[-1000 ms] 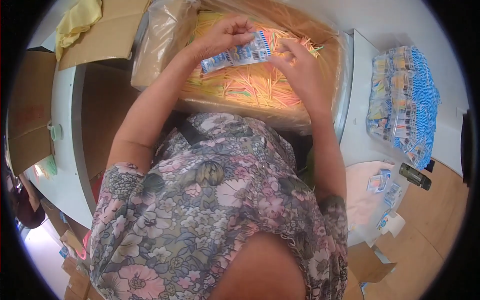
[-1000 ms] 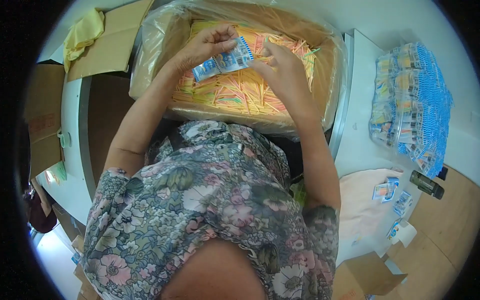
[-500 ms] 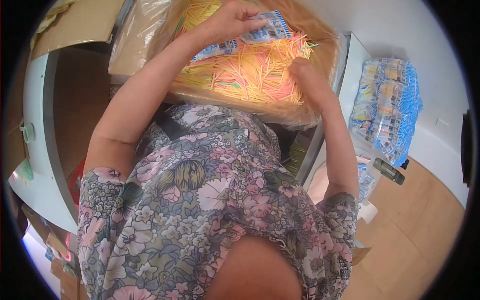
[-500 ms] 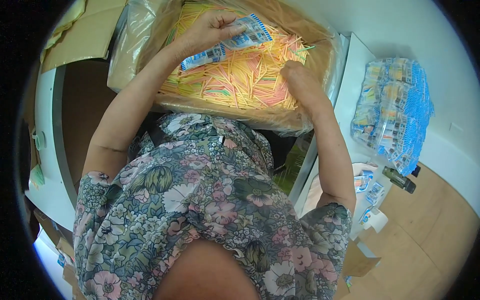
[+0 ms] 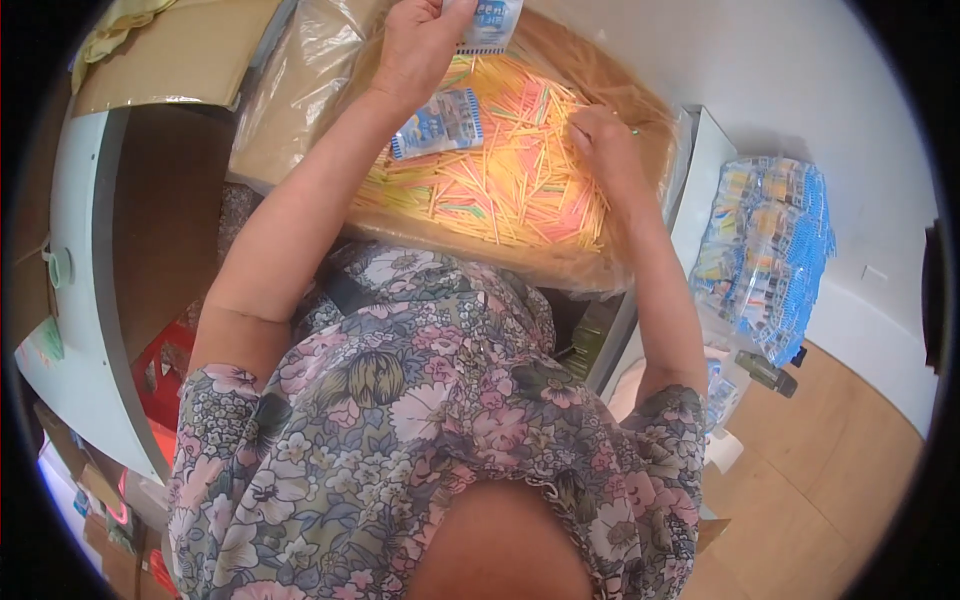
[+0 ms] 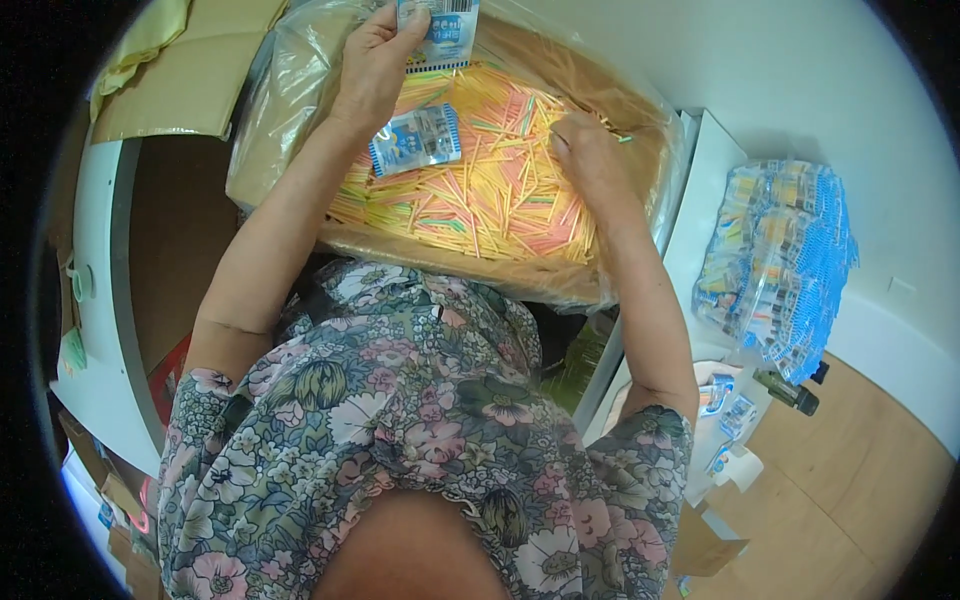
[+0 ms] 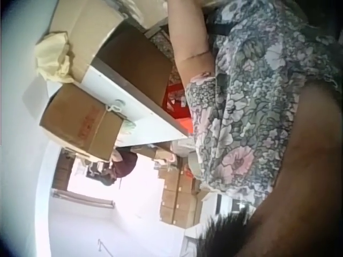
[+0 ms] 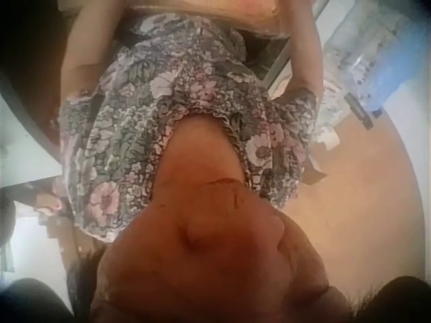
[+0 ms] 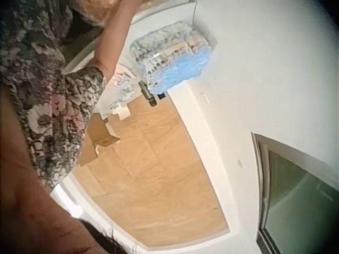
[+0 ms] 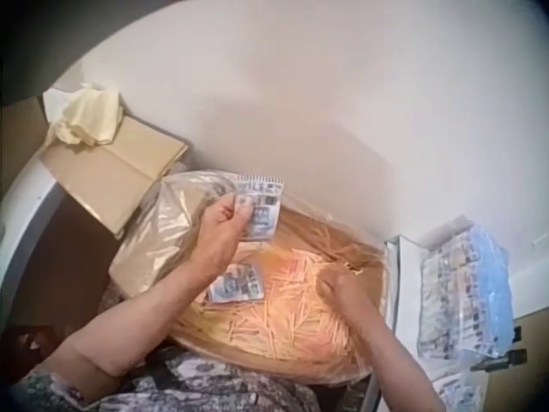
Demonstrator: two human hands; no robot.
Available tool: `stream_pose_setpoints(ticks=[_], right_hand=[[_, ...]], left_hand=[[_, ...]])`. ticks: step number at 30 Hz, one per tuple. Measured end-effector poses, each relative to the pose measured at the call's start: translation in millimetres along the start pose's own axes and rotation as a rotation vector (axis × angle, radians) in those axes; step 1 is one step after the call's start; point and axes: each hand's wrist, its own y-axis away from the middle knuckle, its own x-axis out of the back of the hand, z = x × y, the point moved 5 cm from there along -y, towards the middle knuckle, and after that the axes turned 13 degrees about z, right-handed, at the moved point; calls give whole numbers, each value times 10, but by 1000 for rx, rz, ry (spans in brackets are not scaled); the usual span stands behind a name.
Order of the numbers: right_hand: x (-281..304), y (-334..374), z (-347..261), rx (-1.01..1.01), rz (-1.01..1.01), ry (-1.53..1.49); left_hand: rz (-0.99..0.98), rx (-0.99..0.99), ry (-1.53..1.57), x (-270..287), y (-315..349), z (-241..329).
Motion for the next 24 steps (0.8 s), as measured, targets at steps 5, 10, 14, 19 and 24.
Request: stream_pose_setpoints(ticks=[5,10,14,19,24], right_hand=[[-340,-470,-178,131,85,-89],[-618,-715,-267,88,-43,101],[-732,-861,-387,74,-58,190],[-781,-865,-405,25,-82,222],[-860,-871,-241,-54,-74,91]], left_hand=[[75,-99,11,127,-50,34],[139,-134,25,98,-9,44],[115,-108,-49,122,-23,30],[154,-101,-90,80,39,28],[133,-61,-66,54,6,-16]])
